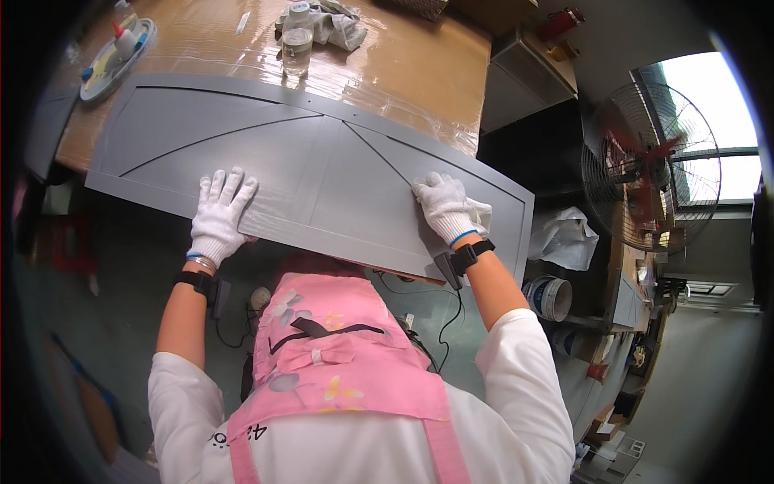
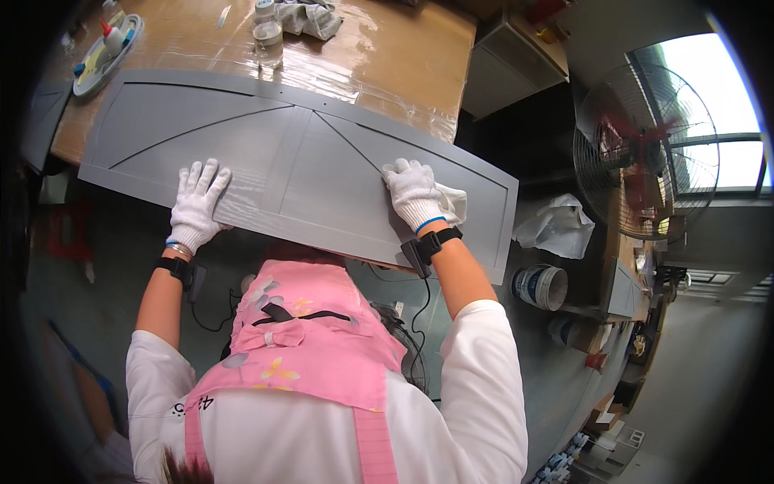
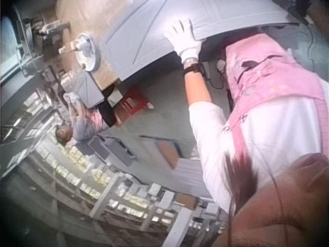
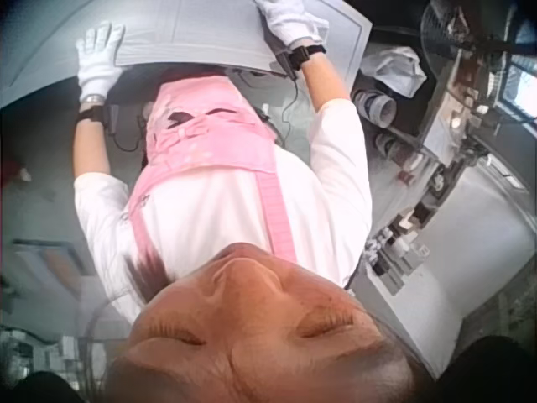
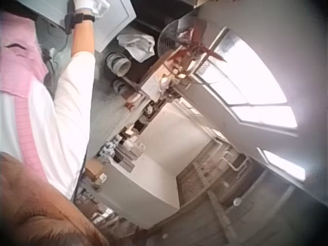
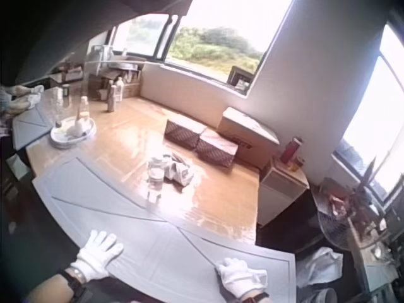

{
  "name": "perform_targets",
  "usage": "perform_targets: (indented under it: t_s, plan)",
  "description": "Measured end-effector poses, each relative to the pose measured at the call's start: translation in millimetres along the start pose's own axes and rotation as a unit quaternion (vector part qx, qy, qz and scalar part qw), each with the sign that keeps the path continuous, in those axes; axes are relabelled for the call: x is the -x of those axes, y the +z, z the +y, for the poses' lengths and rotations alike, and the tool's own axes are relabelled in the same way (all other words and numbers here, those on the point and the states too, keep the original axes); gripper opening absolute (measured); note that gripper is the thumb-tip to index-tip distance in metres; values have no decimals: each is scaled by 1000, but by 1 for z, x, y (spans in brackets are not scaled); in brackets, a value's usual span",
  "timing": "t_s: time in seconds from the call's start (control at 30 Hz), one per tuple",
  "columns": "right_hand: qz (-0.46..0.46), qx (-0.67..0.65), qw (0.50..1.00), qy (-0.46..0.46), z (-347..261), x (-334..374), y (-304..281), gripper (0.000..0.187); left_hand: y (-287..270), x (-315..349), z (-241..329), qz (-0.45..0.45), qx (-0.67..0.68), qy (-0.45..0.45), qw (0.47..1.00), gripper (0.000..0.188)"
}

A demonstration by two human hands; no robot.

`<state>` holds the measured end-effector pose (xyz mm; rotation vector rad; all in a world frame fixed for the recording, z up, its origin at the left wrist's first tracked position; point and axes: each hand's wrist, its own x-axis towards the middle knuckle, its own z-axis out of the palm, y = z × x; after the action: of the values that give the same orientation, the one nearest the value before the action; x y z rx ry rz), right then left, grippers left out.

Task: Cleaning and finishing grey furniture panels using a scraper, cloth, and marking pen in a workshop environment.

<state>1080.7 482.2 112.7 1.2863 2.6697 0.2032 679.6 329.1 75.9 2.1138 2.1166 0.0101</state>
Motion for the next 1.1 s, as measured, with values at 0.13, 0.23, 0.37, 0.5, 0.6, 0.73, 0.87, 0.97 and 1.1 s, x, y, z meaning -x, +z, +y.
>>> perform_targets:
  t_s: [0.13,0.23,0.37,0.5,0.6,0.73,0.87,0.97,1.1]
  plan:
    - [-27,-21,999,-10,10,23,-1,23,0,3,-4,2,-8,-7,1000,115]
    - [-32,-123,972,197,46,80,4,16,2,7,-6,13,-12,-7,1000,115]
    - [229,-389,779,435,98,161,37,31,1,4,-1,8,-16,4,1000,114]
    - [112,-365,777,501,75,184,53,61,0,2,1,1,-26,17,1000,115]
    - [63,-188,816,543,-14,140,37,89,1,1,2,-15,-33,8,999,115]
    - [151,-216,938,225,-125,76,10,60,8,3,-4,6,-41,19,999,117]
    - [220,-249,941,55,-162,43,8,41,5,1,3,-9,-61,25,998,117]
    - [268,-217,926,153,-104,91,42,37,8,1,2,-9,-70,33,997,117]
    - [212,-19,874,438,25,227,98,49,10,0,5,2,-61,40,997,118]
